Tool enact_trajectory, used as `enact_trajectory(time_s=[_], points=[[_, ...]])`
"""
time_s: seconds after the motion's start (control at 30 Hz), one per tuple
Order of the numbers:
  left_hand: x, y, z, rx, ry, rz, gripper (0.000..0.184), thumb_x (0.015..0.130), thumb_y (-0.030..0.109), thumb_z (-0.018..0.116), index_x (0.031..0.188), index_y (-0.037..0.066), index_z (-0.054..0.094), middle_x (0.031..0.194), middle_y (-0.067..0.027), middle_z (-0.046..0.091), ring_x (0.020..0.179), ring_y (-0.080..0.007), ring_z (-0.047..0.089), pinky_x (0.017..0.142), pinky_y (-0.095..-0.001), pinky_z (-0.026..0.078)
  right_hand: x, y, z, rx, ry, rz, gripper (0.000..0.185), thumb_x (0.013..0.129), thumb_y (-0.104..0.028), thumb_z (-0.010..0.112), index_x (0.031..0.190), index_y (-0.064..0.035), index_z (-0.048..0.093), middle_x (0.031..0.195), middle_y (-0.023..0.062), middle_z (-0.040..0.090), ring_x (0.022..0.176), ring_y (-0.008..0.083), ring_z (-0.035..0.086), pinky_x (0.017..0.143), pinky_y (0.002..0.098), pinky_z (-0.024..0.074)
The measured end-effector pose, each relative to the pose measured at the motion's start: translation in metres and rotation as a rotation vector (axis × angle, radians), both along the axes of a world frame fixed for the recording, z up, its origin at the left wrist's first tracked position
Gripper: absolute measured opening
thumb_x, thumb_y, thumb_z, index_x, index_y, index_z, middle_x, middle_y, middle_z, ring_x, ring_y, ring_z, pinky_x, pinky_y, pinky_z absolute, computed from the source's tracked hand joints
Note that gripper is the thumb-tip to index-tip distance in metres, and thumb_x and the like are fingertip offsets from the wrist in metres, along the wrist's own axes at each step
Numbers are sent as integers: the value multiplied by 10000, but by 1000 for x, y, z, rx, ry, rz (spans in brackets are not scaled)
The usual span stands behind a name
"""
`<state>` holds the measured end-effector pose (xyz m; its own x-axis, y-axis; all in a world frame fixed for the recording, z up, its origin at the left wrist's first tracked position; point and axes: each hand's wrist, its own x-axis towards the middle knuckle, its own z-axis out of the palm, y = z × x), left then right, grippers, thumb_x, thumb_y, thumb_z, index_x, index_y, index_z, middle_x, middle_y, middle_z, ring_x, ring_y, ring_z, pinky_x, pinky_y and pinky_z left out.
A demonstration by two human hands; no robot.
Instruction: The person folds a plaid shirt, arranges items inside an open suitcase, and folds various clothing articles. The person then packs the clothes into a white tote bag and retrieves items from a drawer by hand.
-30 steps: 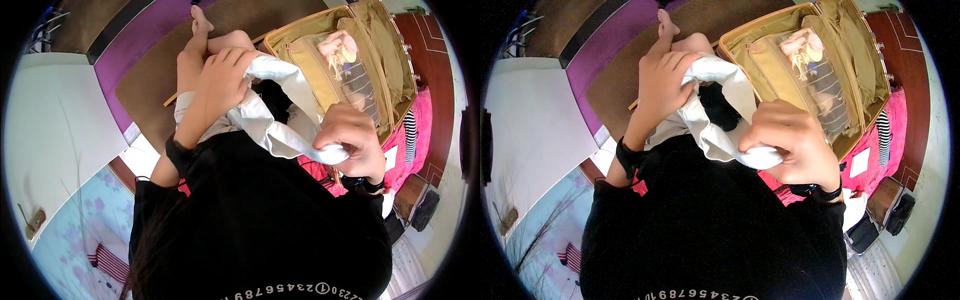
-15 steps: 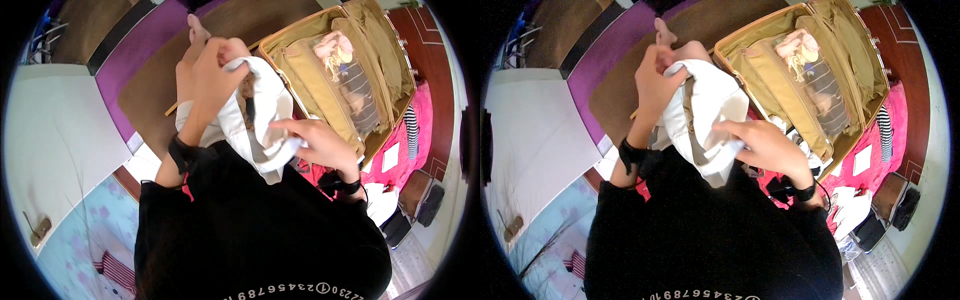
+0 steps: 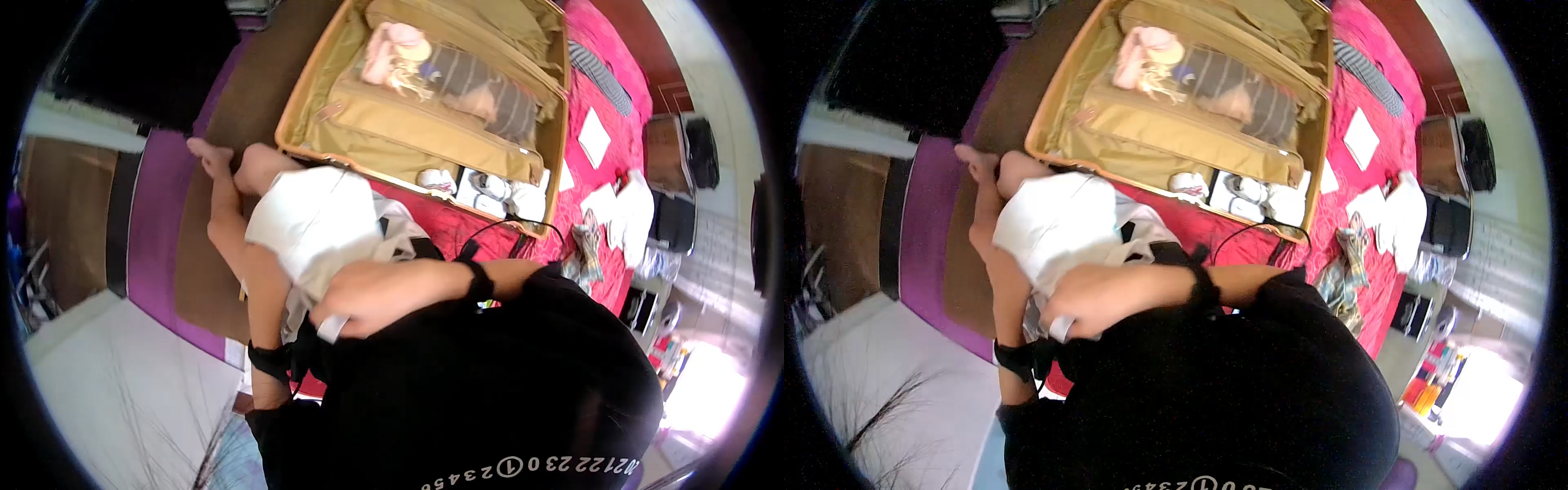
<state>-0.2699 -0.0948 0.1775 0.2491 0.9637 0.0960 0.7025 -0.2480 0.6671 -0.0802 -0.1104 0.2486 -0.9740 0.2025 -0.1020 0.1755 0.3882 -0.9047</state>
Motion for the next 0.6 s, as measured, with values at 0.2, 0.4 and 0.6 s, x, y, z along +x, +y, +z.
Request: enact_trajectory(time_s=[0.2,0.4,0.6], points=[[-37,-26,9,-239,244,-30,407,804,128,616,1168,-35,538,1104,-165,570,1025,-260,529,904,-347,405,-24,-20,-7,10,189,-41,183,714,-139,601,871,-46,589,647,155,589,665,366,594,589,450,459],[-92,-76,59,-282,290,149,333,814,109,629,1113,-24,569,1014,-126,611,926,-211,566,830,-314,450,6,28,12,41,106,-315,231,742,-160,603,962,-92,588,707,155,598,723,362,599,626,451,451],[-51,-99,102,-259,-802,642,361,718,152,703,1000,-24,564,960,-65,589,778,-131,564,706,-234,452,52,62,30,74,112,-527,265,692,-45,588,957,-45,604,831,136,626,753,291,620,693,368,484]])
